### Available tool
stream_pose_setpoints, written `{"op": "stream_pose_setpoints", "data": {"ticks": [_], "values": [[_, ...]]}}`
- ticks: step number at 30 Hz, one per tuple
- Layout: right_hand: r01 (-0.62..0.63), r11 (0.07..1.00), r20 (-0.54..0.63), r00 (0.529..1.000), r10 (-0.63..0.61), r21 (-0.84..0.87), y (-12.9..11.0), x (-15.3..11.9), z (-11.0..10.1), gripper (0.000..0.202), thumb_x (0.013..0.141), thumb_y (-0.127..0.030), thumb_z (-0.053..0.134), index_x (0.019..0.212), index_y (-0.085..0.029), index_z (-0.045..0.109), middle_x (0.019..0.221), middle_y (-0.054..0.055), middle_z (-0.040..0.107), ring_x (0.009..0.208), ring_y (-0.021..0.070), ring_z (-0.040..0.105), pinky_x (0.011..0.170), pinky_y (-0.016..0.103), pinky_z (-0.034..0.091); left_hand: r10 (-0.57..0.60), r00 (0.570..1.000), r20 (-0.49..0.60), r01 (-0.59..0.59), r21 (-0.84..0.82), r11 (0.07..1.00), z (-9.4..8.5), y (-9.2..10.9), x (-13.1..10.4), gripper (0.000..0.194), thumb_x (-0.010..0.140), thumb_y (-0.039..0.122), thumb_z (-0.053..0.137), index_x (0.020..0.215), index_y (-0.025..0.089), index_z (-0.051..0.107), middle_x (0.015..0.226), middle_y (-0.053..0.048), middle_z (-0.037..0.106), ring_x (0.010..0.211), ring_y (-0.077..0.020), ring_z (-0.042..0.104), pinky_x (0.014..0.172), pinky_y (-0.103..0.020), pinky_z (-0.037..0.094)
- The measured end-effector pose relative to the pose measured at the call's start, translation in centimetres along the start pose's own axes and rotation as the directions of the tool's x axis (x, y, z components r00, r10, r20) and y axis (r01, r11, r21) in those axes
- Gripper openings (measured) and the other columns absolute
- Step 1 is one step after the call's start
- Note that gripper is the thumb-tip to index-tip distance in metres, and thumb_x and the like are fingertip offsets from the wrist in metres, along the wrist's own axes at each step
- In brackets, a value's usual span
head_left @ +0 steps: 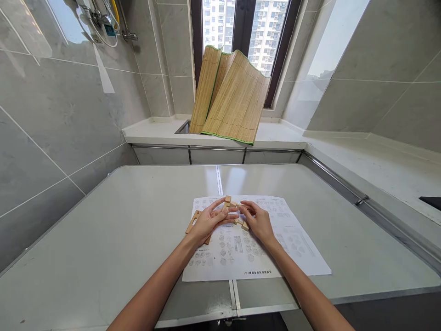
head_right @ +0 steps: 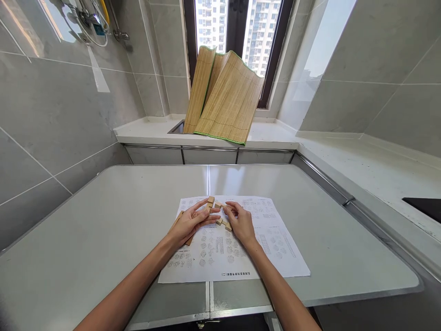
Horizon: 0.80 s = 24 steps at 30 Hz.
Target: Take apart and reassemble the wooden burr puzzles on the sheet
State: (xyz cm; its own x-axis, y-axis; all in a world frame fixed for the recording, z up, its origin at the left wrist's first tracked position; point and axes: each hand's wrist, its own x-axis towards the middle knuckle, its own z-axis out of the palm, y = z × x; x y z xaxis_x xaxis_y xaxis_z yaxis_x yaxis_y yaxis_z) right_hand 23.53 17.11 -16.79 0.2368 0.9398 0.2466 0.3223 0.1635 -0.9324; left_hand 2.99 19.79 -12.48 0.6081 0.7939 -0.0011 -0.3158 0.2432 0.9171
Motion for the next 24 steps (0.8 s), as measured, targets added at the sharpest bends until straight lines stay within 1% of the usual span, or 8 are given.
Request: {"op": "stream_pose_setpoints", "data": {"ticks": [2, 5, 7, 11, 14, 18, 21, 24], "values": [[-0.015, 1.0, -0.029, 0.999, 0.015, -0.005, 0.1, 0.1, 0.0, 0.042, 0.089, -0.059, 0.065, 0.108, -0.021, 0.072, 0.095, 0.01, 0.08, 0.086, 0.0273, 0.073, 0.08, 0.039, 0.054, 0.027, 0.999, -0.026, -0.021, 0.181, 0.983, -0.1, -0.1, 0.1, 0.068, 0.092, 0.04, 0.072, 0.149, 0.016, 0.044, 0.125, -0.018, 0.072, 0.101, -0.0262, 0.075, 0.097, -0.043, 0.054], [-0.079, 0.991, -0.038, 0.996, 0.083, 0.109, 0.4, 0.5, 0.0, 0.048, 0.085, -0.064, 0.066, 0.103, -0.019, 0.073, 0.093, 0.01, 0.079, 0.078, 0.0252, 0.071, 0.071, 0.036, 0.053, 0.101, 0.992, -0.07, -0.061, 0.438, 0.897, -0.2, -0.1, 0.3, 0.059, 0.093, 0.047, 0.067, 0.142, 0.017, 0.054, 0.12, -0.016, 0.074, 0.086, -0.0206, 0.073, 0.079, -0.033, 0.054], [-0.129, 0.967, -0.013, 0.991, 0.135, 0.22, 0.7, 0.8, -0.1, 0.051, 0.083, -0.066, 0.067, 0.099, -0.018, 0.074, 0.094, 0.011, 0.078, 0.074, 0.0231, 0.068, 0.067, 0.034, 0.052, 0.122, 0.991, -0.055, -0.077, 0.517, 0.853, -0.2, -0.1, 0.2, 0.053, 0.095, 0.051, 0.061, 0.136, 0.017, 0.059, 0.116, -0.014, 0.075, 0.077, -0.0178, 0.071, 0.07, -0.03, 0.052], [-0.179, 0.918, 0.009, 0.982, 0.188, 0.354, 0.7, 1.1, -0.4, 0.048, 0.083, -0.064, 0.069, 0.095, -0.018, 0.075, 0.094, 0.01, 0.077, 0.07, 0.02, 0.062, 0.067, 0.033, 0.052, 0.073, 0.997, 0.028, -0.076, 0.558, 0.826, 0.3, -0.3, 0.0, 0.049, 0.098, 0.054, 0.053, 0.129, 0.018, 0.065, 0.108, -0.011, 0.076, 0.063, -0.0141, 0.065, 0.062, -0.027, 0.048], [-0.183, 0.91, 0.022, 0.982, 0.189, 0.371, 0.4, 1.0, -0.5, 0.046, 0.084, -0.063, 0.068, 0.095, -0.019, 0.075, 0.094, 0.009, 0.077, 0.07, 0.0198, 0.062, 0.068, 0.033, 0.052, 0.05, 0.998, 0.04, -0.064, 0.546, 0.836, 0.5, -0.4, -0.1, 0.049, 0.099, 0.056, 0.05, 0.126, 0.018, 0.066, 0.102, -0.009, 0.076, 0.06, -0.0131, 0.063, 0.061, -0.027, 0.047], [-0.163, 0.948, 0.02, 0.986, 0.164, 0.272, 0.5, 0.9, -0.2, 0.046, 0.085, -0.063, 0.067, 0.096, -0.019, 0.074, 0.088, 0.008, 0.077, 0.073, 0.0213, 0.065, 0.067, 0.032, 0.05, 0.035, 0.999, 0.025, -0.043, 0.452, 0.891, 0.3, -0.4, 0.2, 0.054, 0.098, 0.059, 0.05, 0.127, 0.015, 0.065, 0.093, -0.009, 0.073, 0.061, -0.0134, 0.06, 0.061, -0.027, 0.046], [-0.101, 0.989, 0.011, 0.995, 0.1, 0.112, 0.5, 0.6, 0.0, 0.044, 0.086, -0.062, 0.066, 0.095, -0.02, 0.073, 0.088, 0.007, 0.077, 0.076, 0.0224, 0.067, 0.069, 0.032, 0.05, 0.0, 1.0, 0.02, -0.005, 0.294, 0.956, -0.1, -0.4, 0.4, 0.056, 0.096, 0.059, 0.055, 0.128, 0.014, 0.063, 0.093, -0.008, 0.069, 0.061, -0.0122, 0.056, 0.061, -0.028, 0.043], [0.003, 0.997, 0.012, 1.0, -0.002, -0.084, 0.3, 0.3, 0.1, 0.041, 0.093, -0.059, 0.059, 0.093, -0.021, 0.074, 0.086, 0.006, 0.077, 0.074, 0.0223, 0.067, 0.07, 0.033, 0.049, -0.077, 0.997, 0.027, 0.075, 0.071, 0.995, -0.2, -0.2, 0.3, 0.054, 0.095, 0.055, 0.059, 0.126, 0.011, 0.064, 0.081, -0.003, 0.06, 0.056, -0.0089, 0.046, 0.06, -0.027, 0.038]]}}
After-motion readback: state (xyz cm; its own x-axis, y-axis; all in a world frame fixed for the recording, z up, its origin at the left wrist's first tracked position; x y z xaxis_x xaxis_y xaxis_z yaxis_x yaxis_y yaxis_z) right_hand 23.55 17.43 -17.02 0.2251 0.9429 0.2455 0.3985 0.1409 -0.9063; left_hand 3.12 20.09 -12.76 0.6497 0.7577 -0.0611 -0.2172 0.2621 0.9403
